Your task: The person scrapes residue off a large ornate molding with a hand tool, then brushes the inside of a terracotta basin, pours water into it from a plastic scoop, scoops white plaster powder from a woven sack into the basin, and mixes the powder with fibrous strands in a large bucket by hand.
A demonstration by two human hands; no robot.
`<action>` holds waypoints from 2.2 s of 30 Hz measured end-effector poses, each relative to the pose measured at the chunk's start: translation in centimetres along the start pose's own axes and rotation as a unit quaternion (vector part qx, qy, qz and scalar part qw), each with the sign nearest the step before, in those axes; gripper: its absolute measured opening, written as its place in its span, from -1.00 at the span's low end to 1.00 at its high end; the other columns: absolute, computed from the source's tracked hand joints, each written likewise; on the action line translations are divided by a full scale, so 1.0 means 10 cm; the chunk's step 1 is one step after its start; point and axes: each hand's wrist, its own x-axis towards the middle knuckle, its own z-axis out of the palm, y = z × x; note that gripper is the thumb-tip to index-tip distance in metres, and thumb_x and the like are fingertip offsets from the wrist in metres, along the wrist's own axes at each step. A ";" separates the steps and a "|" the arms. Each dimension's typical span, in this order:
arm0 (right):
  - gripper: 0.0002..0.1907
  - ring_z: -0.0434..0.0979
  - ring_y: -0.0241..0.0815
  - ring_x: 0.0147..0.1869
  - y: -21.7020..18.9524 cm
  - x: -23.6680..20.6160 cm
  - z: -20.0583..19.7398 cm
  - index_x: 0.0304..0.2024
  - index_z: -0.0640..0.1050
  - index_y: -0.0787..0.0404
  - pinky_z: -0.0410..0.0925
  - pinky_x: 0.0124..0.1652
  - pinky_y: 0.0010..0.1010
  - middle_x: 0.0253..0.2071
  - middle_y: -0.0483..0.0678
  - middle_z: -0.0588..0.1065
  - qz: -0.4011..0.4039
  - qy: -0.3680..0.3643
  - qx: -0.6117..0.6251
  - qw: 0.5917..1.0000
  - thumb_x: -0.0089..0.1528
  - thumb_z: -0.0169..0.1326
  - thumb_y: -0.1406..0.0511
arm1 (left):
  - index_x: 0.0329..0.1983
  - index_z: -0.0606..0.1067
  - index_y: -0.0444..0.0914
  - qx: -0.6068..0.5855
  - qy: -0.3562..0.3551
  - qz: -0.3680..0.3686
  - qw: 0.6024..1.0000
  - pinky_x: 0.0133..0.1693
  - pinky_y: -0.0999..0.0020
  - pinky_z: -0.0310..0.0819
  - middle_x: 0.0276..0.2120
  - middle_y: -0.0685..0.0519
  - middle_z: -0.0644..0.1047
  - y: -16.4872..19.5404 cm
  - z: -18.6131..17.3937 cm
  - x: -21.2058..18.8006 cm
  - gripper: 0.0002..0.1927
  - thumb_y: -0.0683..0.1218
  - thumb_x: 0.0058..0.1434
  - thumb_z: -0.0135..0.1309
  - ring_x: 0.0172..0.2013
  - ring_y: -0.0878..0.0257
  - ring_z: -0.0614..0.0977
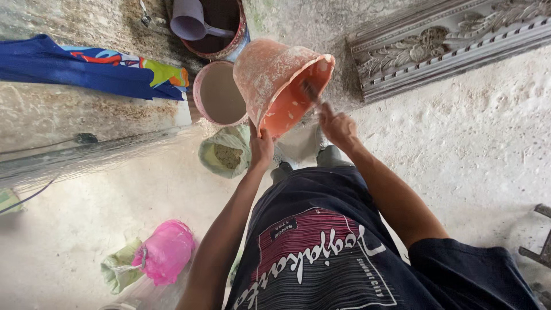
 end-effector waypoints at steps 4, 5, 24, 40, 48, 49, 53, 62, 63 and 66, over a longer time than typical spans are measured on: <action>-0.60 0.27 -0.29 -0.66 0.13 -0.02 0.18 0.28 0.36 0.14 0.14 -0.73 -0.39 -0.41 0.17 0.53 -0.134 -0.055 0.003 0.989 0.46 -0.20 0.13 | 0.60 -0.20 -0.06 0.041 0.025 -0.011 0.999 -0.07 0.21 0.63 0.34 -0.20 0.30 0.14 0.08 -0.15 -0.21 -0.15 0.36 -0.21 0.06 0.06 0.55; -0.60 0.27 -0.31 -0.66 0.16 -0.03 0.23 0.27 0.36 0.15 0.14 -0.72 -0.40 -0.39 0.18 0.53 -0.167 -0.116 0.101 0.974 0.46 -0.20 0.13 | 0.60 -0.17 -0.05 0.076 0.044 -0.054 0.995 -0.11 0.17 0.58 0.31 -0.22 0.36 0.19 0.09 -0.18 -0.23 -0.12 0.36 -0.21 0.00 -0.03 0.56; -0.68 0.45 -0.23 -0.44 0.50 -0.17 0.29 0.15 0.39 0.27 0.28 -0.55 -0.37 -0.06 0.32 0.56 0.005 0.083 -0.108 0.991 0.51 -0.08 0.16 | 0.53 -0.11 -0.38 0.179 -0.003 0.217 0.960 0.11 0.14 0.39 0.25 -0.28 0.34 -0.15 0.11 -0.22 -0.13 -0.16 0.33 0.13 0.14 0.02 0.47; -0.62 0.59 0.05 -0.41 0.27 -0.43 -0.15 0.13 0.43 0.18 0.41 -0.45 -0.08 -0.34 0.07 0.61 -0.257 0.091 0.119 0.955 0.36 0.10 0.13 | 0.47 -0.13 -0.13 0.107 0.064 -0.053 0.991 -0.43 0.10 0.66 0.23 -0.23 0.27 1.28 0.23 -0.23 -0.33 -0.03 0.36 -0.21 -0.22 -0.07 0.65; -0.76 0.48 -0.18 -0.50 -0.19 -0.42 -0.61 0.03 0.46 0.22 0.33 -0.59 -0.34 -0.32 0.05 0.60 -0.231 0.176 0.083 0.953 0.42 0.07 0.21 | -0.09 0.42 -0.37 -0.147 0.074 -0.208 0.964 -0.55 0.24 0.53 -0.35 -0.17 0.58 1.21 -0.57 -0.13 -0.75 -0.15 0.29 -0.20 -0.57 0.09 0.60; -0.77 0.46 -0.23 -0.52 -0.27 -0.42 -0.62 0.01 0.46 0.23 0.32 -0.64 -0.37 -0.30 0.05 0.60 -0.289 0.170 0.084 0.938 0.41 0.06 0.22 | -0.12 0.40 -0.37 -0.198 0.064 -0.231 0.950 -0.53 0.25 0.53 -0.35 -0.15 0.56 1.14 -0.66 -0.11 -0.80 -0.16 0.31 -0.17 -0.55 0.11 0.60; -0.77 0.44 -0.25 -0.57 -0.47 -0.34 -0.61 0.00 0.44 0.22 0.31 -0.65 -0.35 -0.40 0.03 0.54 -0.318 0.210 0.060 0.923 0.43 0.05 0.20 | -0.31 0.29 -0.33 -0.269 0.087 -0.260 0.923 -0.46 0.24 0.57 -0.33 -0.17 0.57 0.98 -0.81 -0.07 -0.87 -0.17 0.34 -0.14 -0.48 0.06 0.66; -0.70 0.37 -0.21 -0.61 -0.30 -0.11 -0.88 0.07 0.39 0.26 0.27 -0.69 -0.29 -0.35 0.04 0.47 -0.238 0.176 0.046 0.954 0.43 -0.05 0.17 | 0.44 -0.04 -0.26 0.239 0.125 -0.069 0.960 -0.65 0.32 0.60 -0.14 -0.28 0.60 1.61 -0.43 -0.31 -0.33 -0.11 0.29 -0.18 -0.65 0.15 0.62; -0.75 0.36 -0.21 -0.60 -0.28 -0.07 -0.90 0.03 0.42 0.20 0.26 -0.69 -0.28 -0.32 0.04 0.47 -0.244 0.164 -0.011 0.956 0.43 -0.06 0.18 | 0.55 -0.19 -0.23 0.321 0.115 -0.041 0.939 -0.69 0.34 0.56 -0.09 -0.29 0.59 1.68 -0.35 -0.34 -0.16 -0.12 0.25 -0.15 -0.68 0.14 0.60; -0.73 0.39 -0.20 -0.51 -0.23 0.04 -0.85 0.18 0.45 0.16 0.29 -0.75 -0.43 -0.20 0.11 0.48 -0.191 0.238 -0.069 0.950 0.45 -0.12 0.29 | 0.57 -0.30 -0.16 0.426 0.029 -0.094 0.900 -0.45 0.18 0.63 0.24 -0.32 0.39 1.76 -0.04 -0.42 -0.16 -0.03 0.34 -0.19 -0.46 -0.06 0.73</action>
